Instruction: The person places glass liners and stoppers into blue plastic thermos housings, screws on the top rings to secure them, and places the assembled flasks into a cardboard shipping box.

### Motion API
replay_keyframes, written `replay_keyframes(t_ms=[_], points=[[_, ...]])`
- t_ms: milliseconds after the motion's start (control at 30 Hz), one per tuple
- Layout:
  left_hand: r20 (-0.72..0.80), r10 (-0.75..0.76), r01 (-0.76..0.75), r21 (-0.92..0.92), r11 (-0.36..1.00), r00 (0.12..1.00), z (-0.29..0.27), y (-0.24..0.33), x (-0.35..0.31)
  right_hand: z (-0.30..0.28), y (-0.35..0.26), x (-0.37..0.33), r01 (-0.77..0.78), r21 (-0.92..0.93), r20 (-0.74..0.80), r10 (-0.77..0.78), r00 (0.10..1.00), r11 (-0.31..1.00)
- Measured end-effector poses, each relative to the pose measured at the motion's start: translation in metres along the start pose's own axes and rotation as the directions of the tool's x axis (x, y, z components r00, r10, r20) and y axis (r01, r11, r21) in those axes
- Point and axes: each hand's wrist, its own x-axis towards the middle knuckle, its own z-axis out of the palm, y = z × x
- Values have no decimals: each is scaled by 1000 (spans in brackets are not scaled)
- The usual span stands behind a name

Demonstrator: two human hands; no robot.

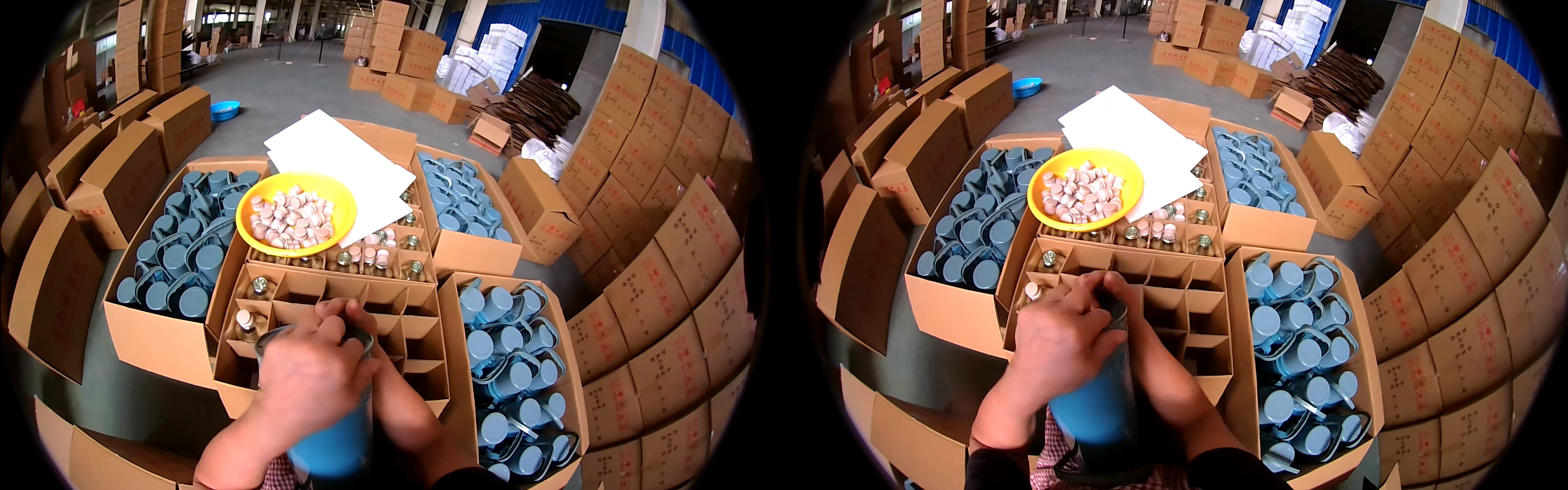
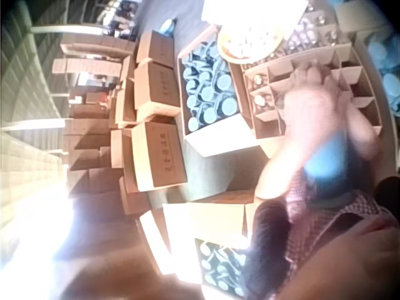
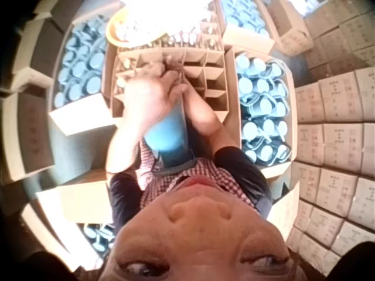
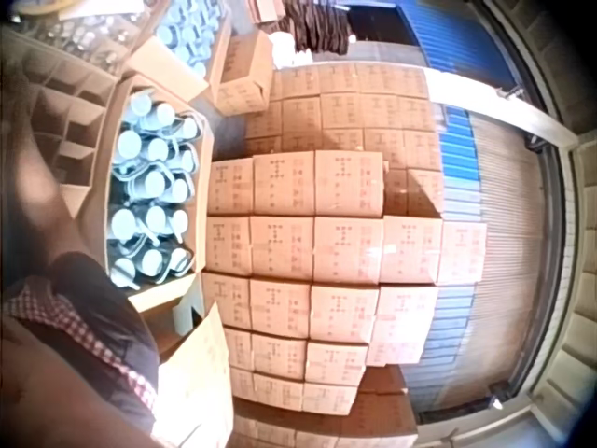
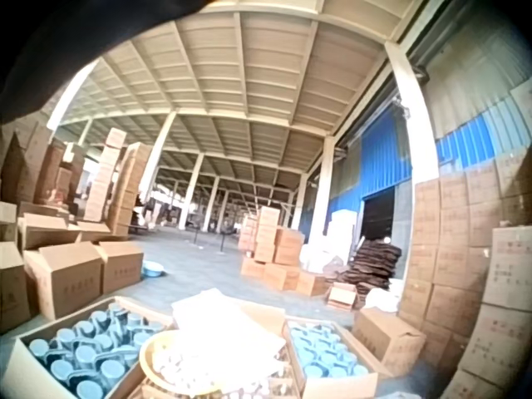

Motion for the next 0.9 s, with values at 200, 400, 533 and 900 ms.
replay_keyframes(t_ms=[200, 400, 533, 900], points=[[-23, 151, -143, -487, 862, 988, -15, -61, -27, 42, -41, -12, 62, -709, 77, -10, 997, 703], [-185, -405, 42, -871, 490, 896, 24, -86, -60, 76, -67, -35, 186, -589, 325, 20, 945, 786], [269, -741, 118, -961, -251, 615, 115, -53, -120, 119, -100, -41, -102, -814, 164, 395, 904, 572], [611, -452, 685, -729, 1, 650, 145, -7, -181, 149, -139, -109, -100, -941, -151, 137, 979, -322]])
